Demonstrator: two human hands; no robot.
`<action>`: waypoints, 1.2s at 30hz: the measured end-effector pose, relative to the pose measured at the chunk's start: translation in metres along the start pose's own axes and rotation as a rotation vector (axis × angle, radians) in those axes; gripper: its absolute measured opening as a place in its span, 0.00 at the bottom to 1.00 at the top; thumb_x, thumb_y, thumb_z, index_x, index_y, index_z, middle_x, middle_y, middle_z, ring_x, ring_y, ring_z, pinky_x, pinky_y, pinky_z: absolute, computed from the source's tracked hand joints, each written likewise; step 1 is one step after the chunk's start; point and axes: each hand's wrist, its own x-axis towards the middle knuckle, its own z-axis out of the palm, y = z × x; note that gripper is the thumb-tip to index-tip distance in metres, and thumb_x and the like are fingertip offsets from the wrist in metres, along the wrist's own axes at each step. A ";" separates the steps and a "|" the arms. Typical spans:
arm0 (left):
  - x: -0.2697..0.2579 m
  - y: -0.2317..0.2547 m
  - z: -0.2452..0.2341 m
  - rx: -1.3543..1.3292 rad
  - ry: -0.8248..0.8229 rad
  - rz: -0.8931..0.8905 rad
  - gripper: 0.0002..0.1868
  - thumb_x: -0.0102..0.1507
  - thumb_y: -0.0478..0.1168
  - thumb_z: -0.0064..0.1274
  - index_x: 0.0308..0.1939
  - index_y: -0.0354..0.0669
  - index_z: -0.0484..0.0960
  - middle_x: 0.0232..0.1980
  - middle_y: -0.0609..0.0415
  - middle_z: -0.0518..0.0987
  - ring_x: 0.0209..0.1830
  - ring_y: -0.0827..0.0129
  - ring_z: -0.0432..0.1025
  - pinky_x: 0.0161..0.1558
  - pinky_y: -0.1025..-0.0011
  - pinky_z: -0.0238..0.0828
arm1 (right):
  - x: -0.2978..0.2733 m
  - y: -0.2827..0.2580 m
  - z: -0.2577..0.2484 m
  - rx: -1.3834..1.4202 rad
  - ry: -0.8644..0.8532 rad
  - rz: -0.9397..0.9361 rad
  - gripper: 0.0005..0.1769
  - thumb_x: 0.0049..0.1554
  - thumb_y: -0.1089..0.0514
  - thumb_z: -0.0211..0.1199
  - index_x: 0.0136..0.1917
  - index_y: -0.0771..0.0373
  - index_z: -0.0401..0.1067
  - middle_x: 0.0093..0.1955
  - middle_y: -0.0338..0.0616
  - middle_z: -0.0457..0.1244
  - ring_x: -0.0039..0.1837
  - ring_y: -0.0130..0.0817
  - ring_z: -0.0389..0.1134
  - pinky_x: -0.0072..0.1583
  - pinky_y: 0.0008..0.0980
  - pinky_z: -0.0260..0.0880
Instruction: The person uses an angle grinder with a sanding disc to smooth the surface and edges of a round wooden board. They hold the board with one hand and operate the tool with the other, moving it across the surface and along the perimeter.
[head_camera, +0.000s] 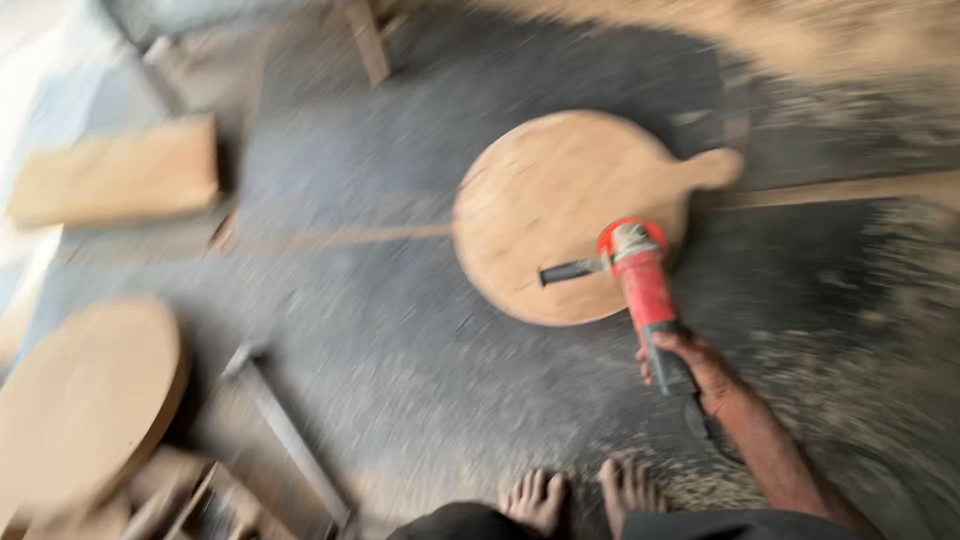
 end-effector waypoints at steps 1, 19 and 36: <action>0.011 -0.007 0.005 0.052 0.188 0.023 0.24 0.70 0.51 0.40 0.70 0.60 0.62 0.69 0.43 0.66 0.66 0.42 0.62 0.65 0.34 0.50 | -0.004 -0.006 -0.012 0.020 0.050 0.009 0.29 0.48 0.48 0.69 0.57 0.69 0.69 0.41 0.53 0.69 0.38 0.40 0.72 0.41 0.42 0.77; 0.045 0.010 -0.057 0.117 0.171 0.050 0.17 0.62 0.56 0.51 0.52 0.60 0.79 0.51 0.44 0.84 0.50 0.46 0.79 0.54 0.35 0.68 | 0.169 -0.115 0.076 0.075 -0.117 -0.020 0.23 0.53 0.48 0.69 0.53 0.66 0.71 0.39 0.44 0.68 0.37 0.33 0.72 0.40 0.34 0.75; 0.443 -0.041 -0.143 -0.157 0.126 0.352 0.50 0.61 0.59 0.54 0.79 0.36 0.52 0.82 0.37 0.50 0.82 0.46 0.42 0.76 0.43 0.34 | 0.045 -0.090 -0.045 0.136 0.127 -0.057 0.33 0.45 0.44 0.72 0.56 0.65 0.68 0.40 0.48 0.68 0.38 0.36 0.73 0.41 0.38 0.78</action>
